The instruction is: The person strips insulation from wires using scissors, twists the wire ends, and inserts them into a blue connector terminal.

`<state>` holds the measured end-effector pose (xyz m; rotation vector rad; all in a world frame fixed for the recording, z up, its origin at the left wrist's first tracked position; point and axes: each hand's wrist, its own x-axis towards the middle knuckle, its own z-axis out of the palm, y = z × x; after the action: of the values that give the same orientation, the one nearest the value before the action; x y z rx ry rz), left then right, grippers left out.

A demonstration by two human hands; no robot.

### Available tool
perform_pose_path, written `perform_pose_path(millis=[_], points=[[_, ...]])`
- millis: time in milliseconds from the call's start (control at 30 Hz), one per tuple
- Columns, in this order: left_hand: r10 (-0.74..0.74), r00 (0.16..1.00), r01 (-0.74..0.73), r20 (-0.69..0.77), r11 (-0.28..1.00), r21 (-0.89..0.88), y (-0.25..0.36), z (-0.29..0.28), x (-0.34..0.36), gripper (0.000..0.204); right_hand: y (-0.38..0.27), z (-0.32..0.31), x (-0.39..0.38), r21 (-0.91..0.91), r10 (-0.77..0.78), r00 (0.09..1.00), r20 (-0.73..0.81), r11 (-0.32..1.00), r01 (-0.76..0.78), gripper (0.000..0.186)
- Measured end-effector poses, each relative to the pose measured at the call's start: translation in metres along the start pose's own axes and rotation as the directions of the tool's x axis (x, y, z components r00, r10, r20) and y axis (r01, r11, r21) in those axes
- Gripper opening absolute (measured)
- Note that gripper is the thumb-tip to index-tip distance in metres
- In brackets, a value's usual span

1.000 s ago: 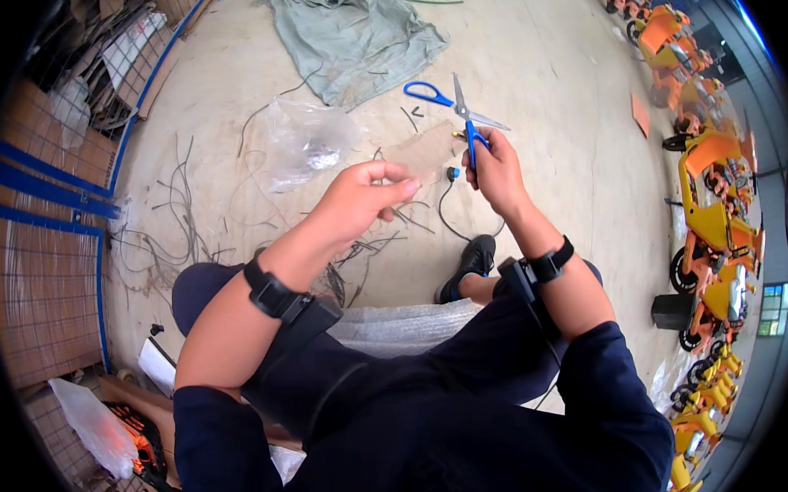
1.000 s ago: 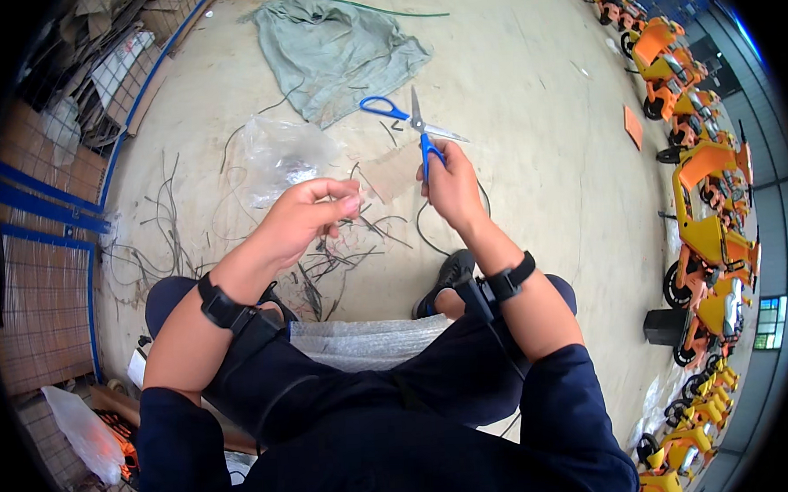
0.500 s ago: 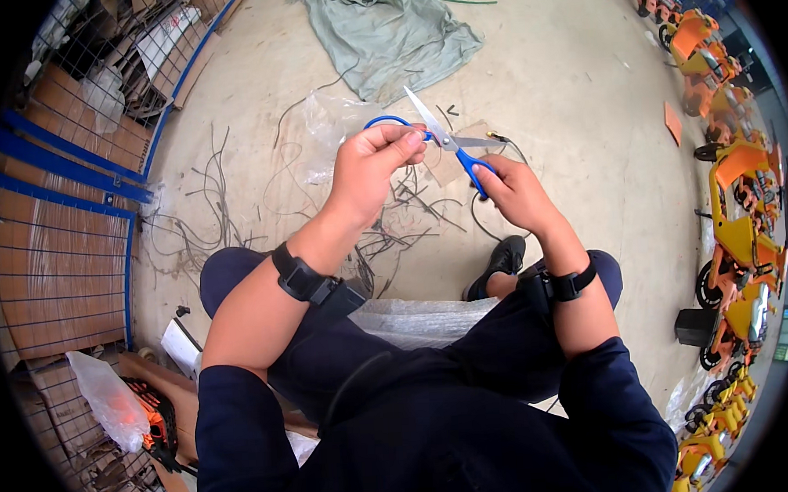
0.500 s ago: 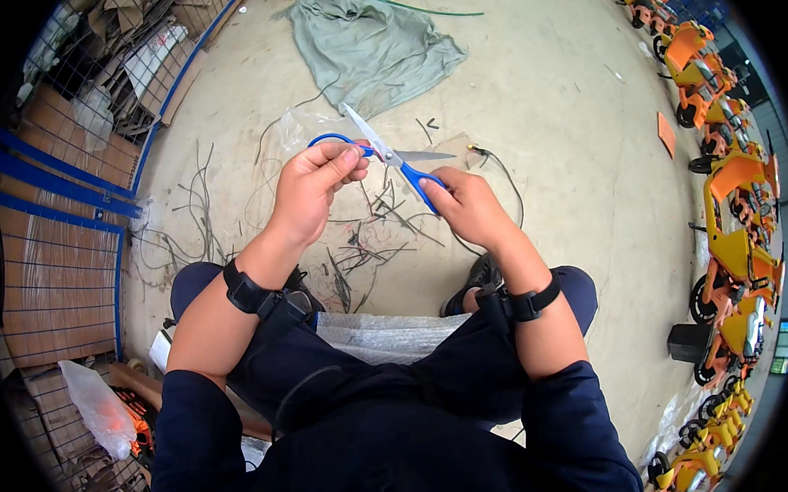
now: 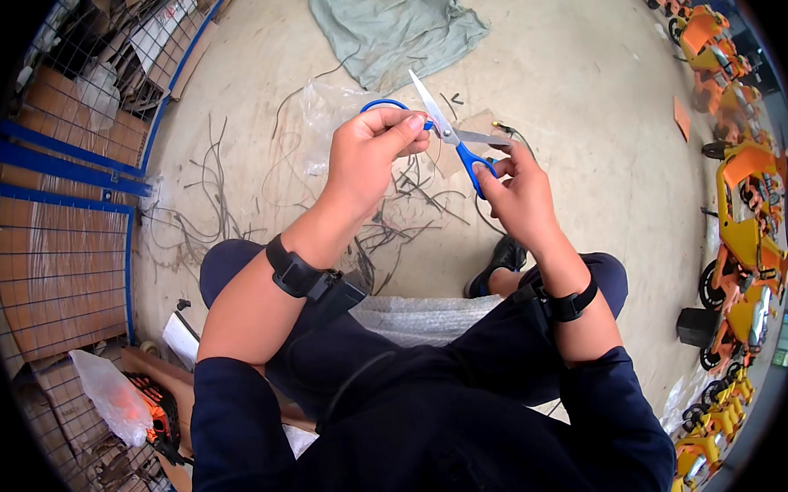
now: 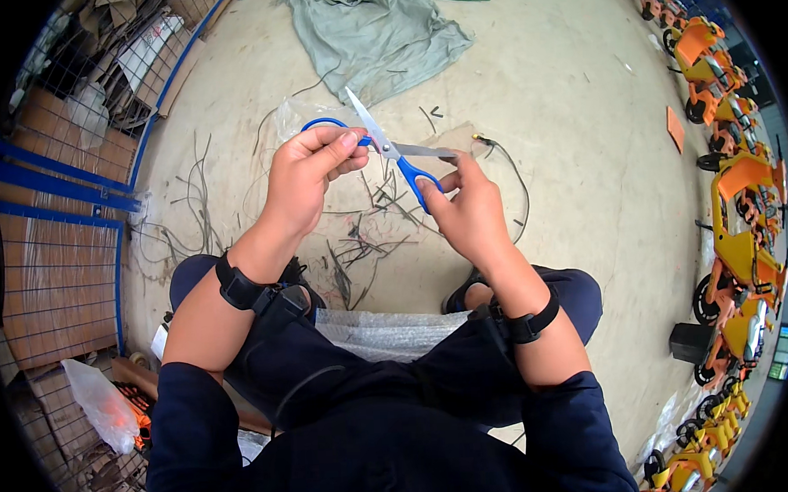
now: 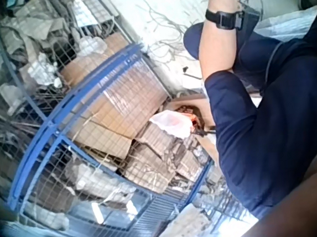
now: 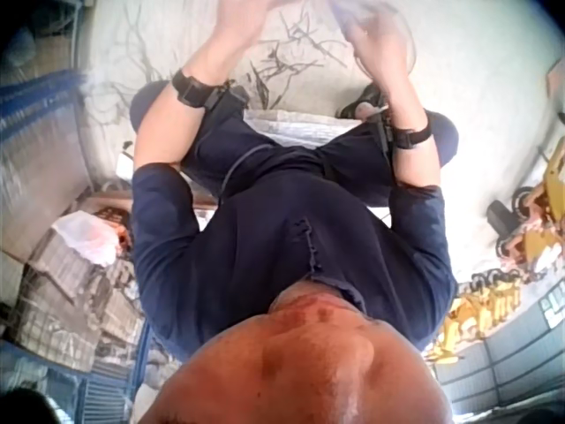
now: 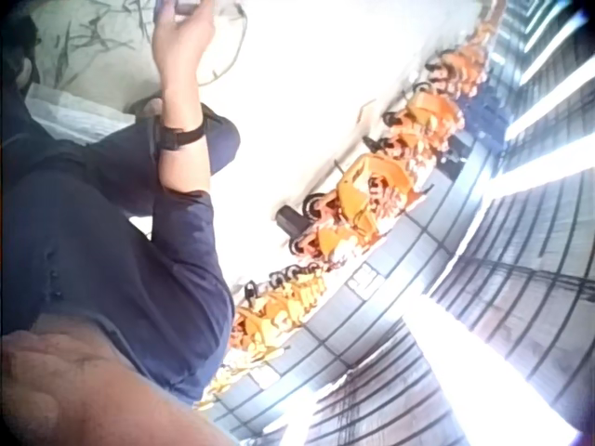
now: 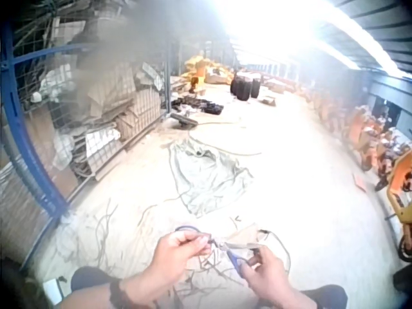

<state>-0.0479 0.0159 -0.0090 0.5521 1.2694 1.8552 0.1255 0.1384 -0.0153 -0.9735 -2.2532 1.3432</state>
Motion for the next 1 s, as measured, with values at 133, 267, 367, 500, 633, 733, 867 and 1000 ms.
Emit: perform_pose_path(millis=[133,267,367,500,633,733,867,1000], points=[[-0.011,1.000,0.011,0.013,1.000,-0.011,-0.001,0.000,0.001,0.016,-0.010,-0.015,0.003,0.465,0.211,0.953,0.219,0.836,-0.292,0.059],[-0.004,1.000,0.004,0.016,1.000,0.004,-0.005,0.006,0.001,0.016,-0.013,-0.014,0.001,0.206,0.063,0.996,-0.065,0.977,-0.048,0.062],[0.021,1.000,-0.022,0.007,1.000,0.016,-0.002,0.009,-0.003,0.016,-0.006,-0.010,0.001,0.084,-0.063,0.990,-0.127,0.994,0.074,0.056],[0.018,0.999,-0.019,0.037,1.000,0.004,-0.003,0.007,-0.004,0.016,-0.007,-0.032,0.002,0.514,0.167,0.921,0.351,0.788,-0.339,0.047],[0.015,0.999,-0.016,0.028,1.000,0.013,0.000,0.009,-0.008,0.018,-0.007,-0.019,-0.003,0.063,-0.070,0.996,0.047,0.996,0.067,0.045],[0.024,1.000,-0.024,0.015,1.000,0.016,0.001,0.007,-0.009,0.018,-0.012,-0.024,0.001,0.321,0.223,0.915,0.337,0.886,-0.334,0.047],[0.034,0.999,-0.034,0.003,0.999,0.025,0.000,0.008,-0.011,0.019,-0.008,-0.025,0.005,0.313,0.163,0.964,0.210,0.923,-0.224,0.048],[0.070,0.997,-0.072,0.021,0.988,0.137,0.001,0.008,-0.012,0.019,-0.001,-0.011,0.004,-0.210,-0.096,0.993,-0.064,0.975,0.080,0.049]])
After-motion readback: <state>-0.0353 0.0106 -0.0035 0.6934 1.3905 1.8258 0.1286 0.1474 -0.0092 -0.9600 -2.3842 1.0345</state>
